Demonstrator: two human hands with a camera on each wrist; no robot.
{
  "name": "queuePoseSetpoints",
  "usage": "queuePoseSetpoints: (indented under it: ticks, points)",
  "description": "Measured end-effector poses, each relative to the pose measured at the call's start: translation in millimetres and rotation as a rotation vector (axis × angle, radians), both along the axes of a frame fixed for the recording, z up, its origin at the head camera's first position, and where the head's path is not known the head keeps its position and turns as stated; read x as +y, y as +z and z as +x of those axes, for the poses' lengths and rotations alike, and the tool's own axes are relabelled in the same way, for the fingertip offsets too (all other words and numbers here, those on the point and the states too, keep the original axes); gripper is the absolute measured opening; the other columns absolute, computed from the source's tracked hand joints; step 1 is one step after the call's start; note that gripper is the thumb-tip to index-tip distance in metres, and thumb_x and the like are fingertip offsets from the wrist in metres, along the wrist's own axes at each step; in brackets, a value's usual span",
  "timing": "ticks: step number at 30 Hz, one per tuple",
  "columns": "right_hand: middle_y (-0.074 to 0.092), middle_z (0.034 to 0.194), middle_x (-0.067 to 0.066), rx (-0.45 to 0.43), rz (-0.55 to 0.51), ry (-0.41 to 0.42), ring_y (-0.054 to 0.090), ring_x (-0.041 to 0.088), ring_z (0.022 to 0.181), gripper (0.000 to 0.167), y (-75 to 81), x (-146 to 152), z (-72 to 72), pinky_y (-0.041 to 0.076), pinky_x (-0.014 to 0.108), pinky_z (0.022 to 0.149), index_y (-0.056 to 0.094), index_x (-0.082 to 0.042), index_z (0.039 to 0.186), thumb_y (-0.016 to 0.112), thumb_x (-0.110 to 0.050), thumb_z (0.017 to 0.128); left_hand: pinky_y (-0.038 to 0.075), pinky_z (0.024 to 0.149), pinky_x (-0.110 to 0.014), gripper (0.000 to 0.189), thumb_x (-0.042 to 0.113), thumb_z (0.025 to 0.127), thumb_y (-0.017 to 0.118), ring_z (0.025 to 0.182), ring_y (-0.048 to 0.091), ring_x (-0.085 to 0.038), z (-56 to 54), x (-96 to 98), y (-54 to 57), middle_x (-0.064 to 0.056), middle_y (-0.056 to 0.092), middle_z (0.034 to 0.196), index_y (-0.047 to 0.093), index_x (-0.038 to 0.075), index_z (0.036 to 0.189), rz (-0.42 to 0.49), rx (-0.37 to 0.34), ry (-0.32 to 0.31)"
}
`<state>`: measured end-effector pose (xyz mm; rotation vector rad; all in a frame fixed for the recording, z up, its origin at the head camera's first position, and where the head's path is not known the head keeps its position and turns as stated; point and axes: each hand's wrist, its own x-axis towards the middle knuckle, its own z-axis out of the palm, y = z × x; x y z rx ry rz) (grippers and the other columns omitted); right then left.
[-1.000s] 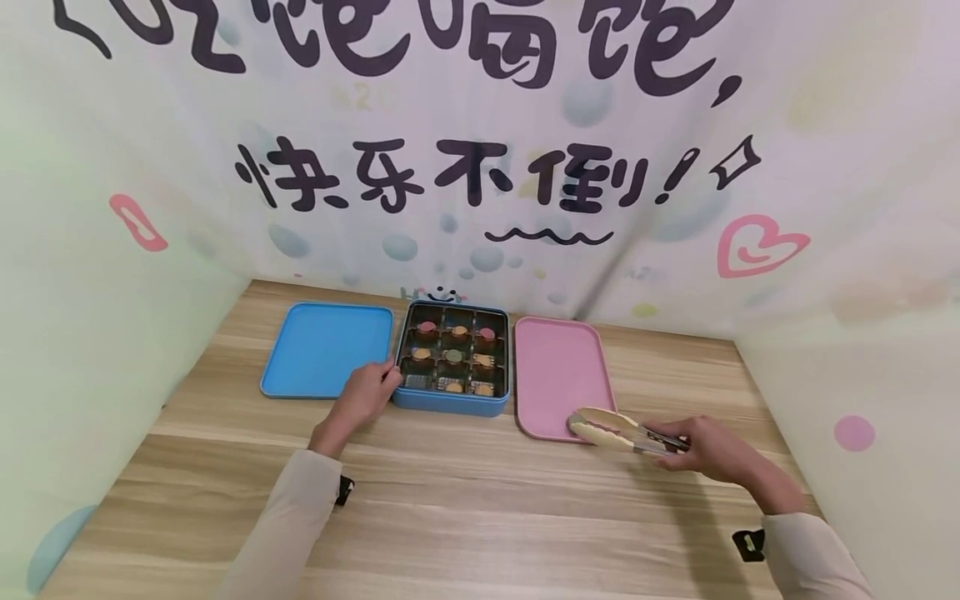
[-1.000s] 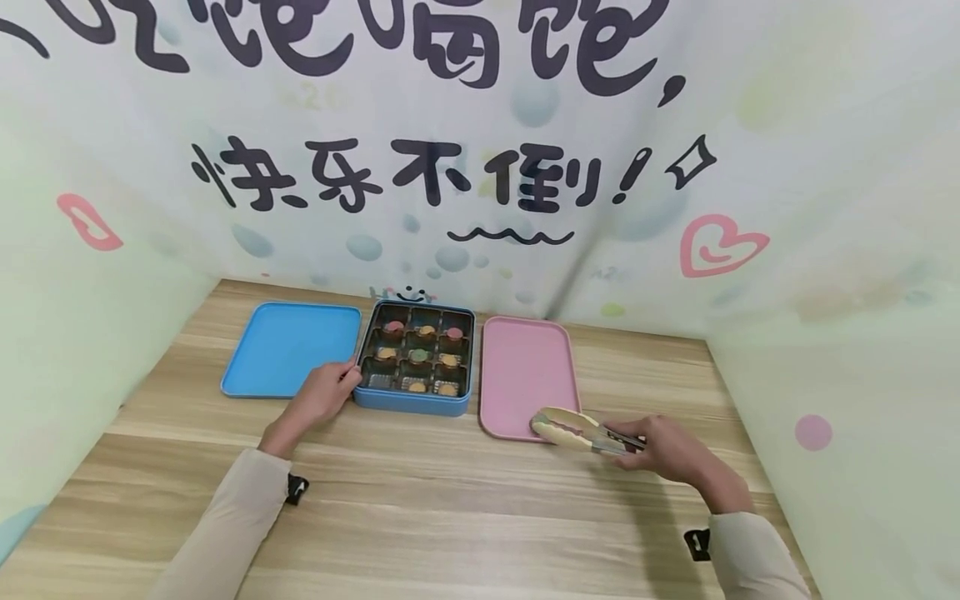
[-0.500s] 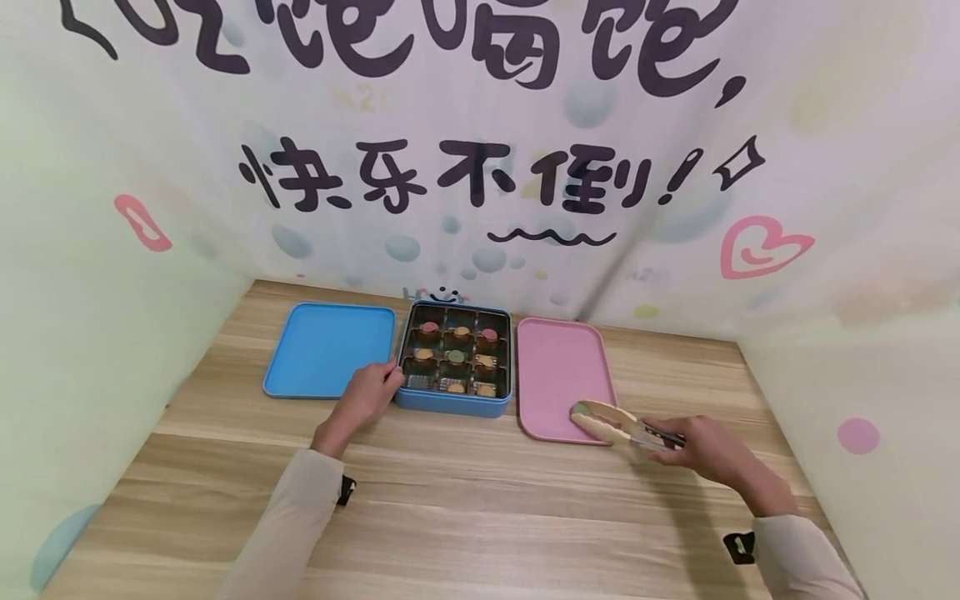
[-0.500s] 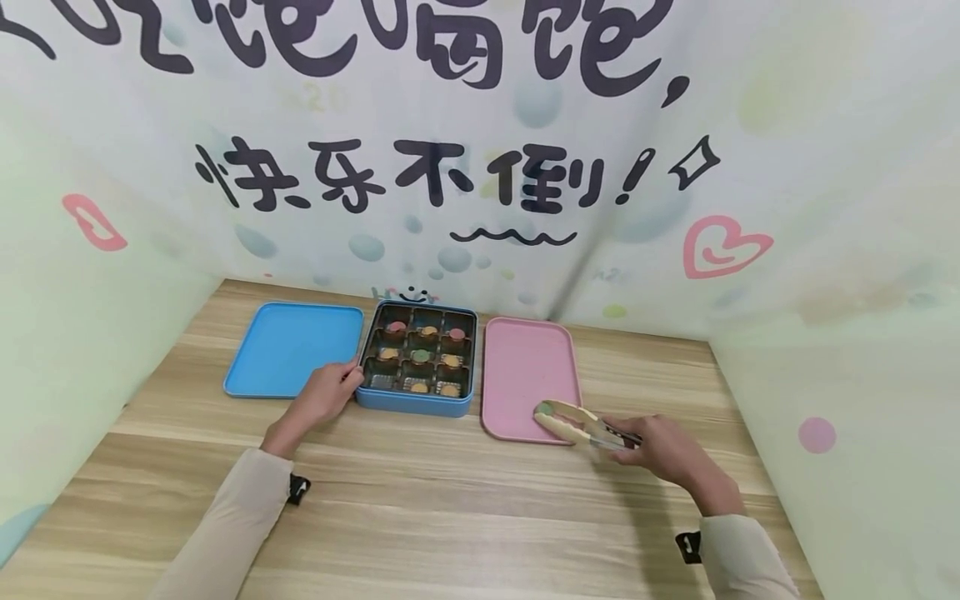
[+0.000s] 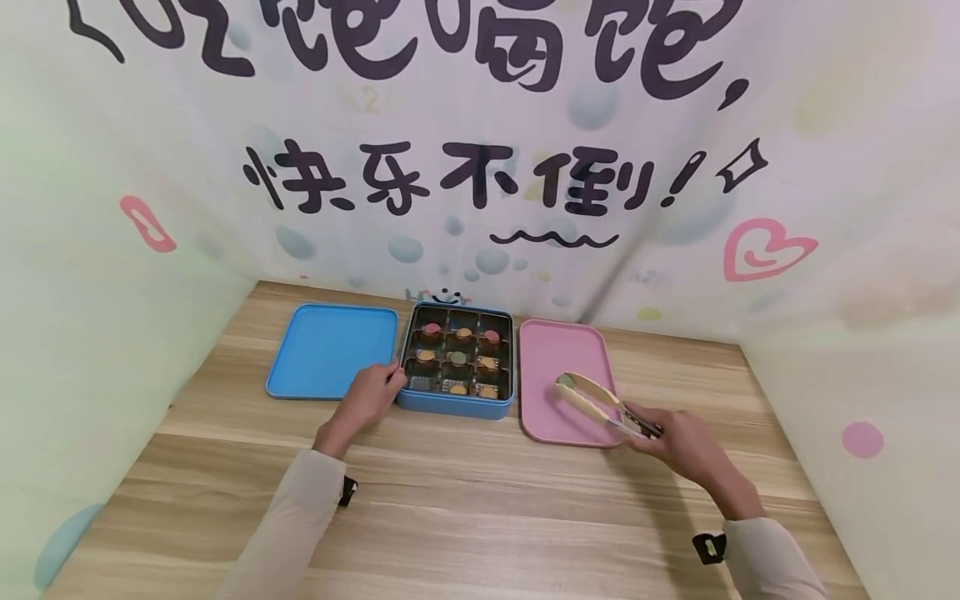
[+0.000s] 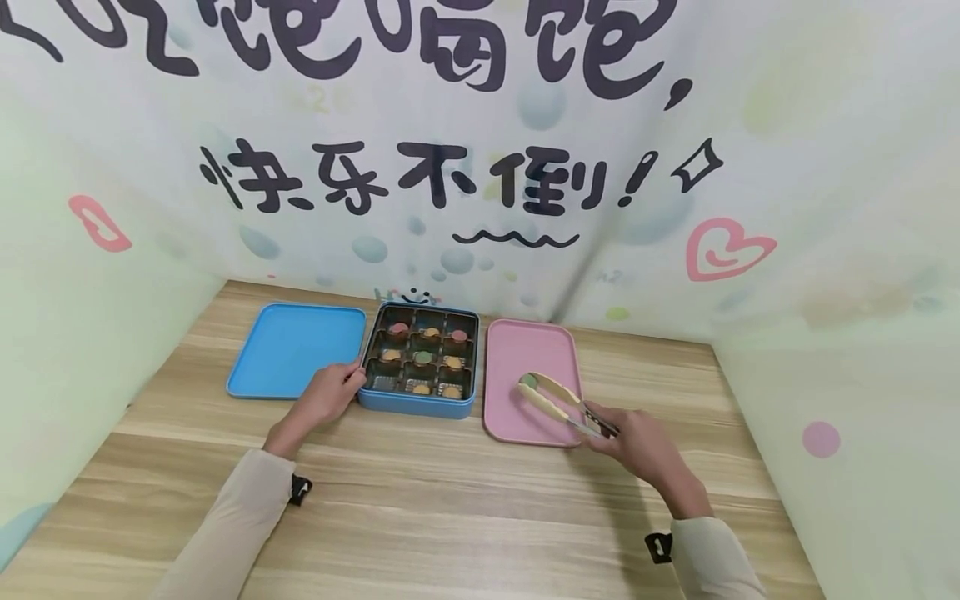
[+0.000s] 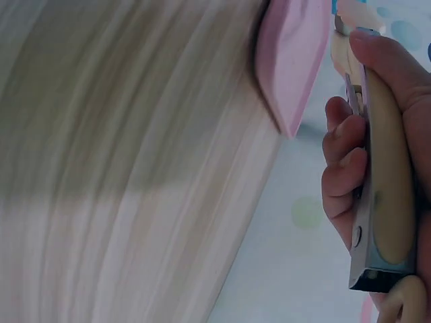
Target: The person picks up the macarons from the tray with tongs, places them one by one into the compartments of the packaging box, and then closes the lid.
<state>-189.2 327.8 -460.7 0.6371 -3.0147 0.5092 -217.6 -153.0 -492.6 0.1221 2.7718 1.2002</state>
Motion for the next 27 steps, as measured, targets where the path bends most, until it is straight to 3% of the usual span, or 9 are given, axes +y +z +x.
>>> queuePoseSetpoints:
  ticks: [3,11,20,27]
  points:
    - [0.048,0.06,-0.008,0.013,-0.019,0.012,0.03,0.004,0.053,0.058,3.4,-12.1,-2.1,0.031,0.023,0.05,0.064,-0.011,0.134,0.078,-0.033,0.083,0.028,0.053,-0.029,0.052,0.024,0.102,0.038,0.049,0.022,-0.014,0.1,-0.1,-0.8,-0.013,0.055,0.073,0.046,-0.007,0.143,0.0,0.0,0.004]
    - [0.041,0.059,-0.011,0.001,-0.081,0.013,0.033,0.004,0.054,0.058,6.2,-47.7,-7.3,0.033,0.022,0.05,0.064,-0.014,0.134,0.079,-0.037,0.083,0.027,0.053,-0.029,0.052,0.023,0.101,0.038,0.049,0.021,-0.015,0.8,-0.5,-0.4,-0.013,0.055,0.074,0.046,-0.007,0.143,0.01,0.005,0.002]
    - [0.046,0.061,-0.011,0.006,-0.116,0.066,0.035,0.004,0.054,0.059,8.2,-88.5,-14.3,0.034,0.022,0.051,0.063,-0.011,0.135,0.079,-0.034,0.083,0.027,0.052,-0.028,0.052,0.023,0.102,0.039,0.048,0.021,-0.014,0.6,0.0,-0.6,-0.01,0.052,0.066,0.045,-0.007,0.144,0.01,0.002,0.007]
    - [0.044,0.061,-0.011,0.004,-0.146,0.123,0.036,0.004,0.055,0.059,10.0,-117.5,-18.3,0.032,0.021,0.05,0.062,-0.009,0.135,0.08,-0.031,0.083,0.026,0.051,-0.027,0.05,0.024,0.102,0.038,0.047,0.02,-0.013,-0.6,-1.3,-2.8,-0.013,0.055,0.076,0.051,-0.005,0.141,0.006,0.004,0.005]
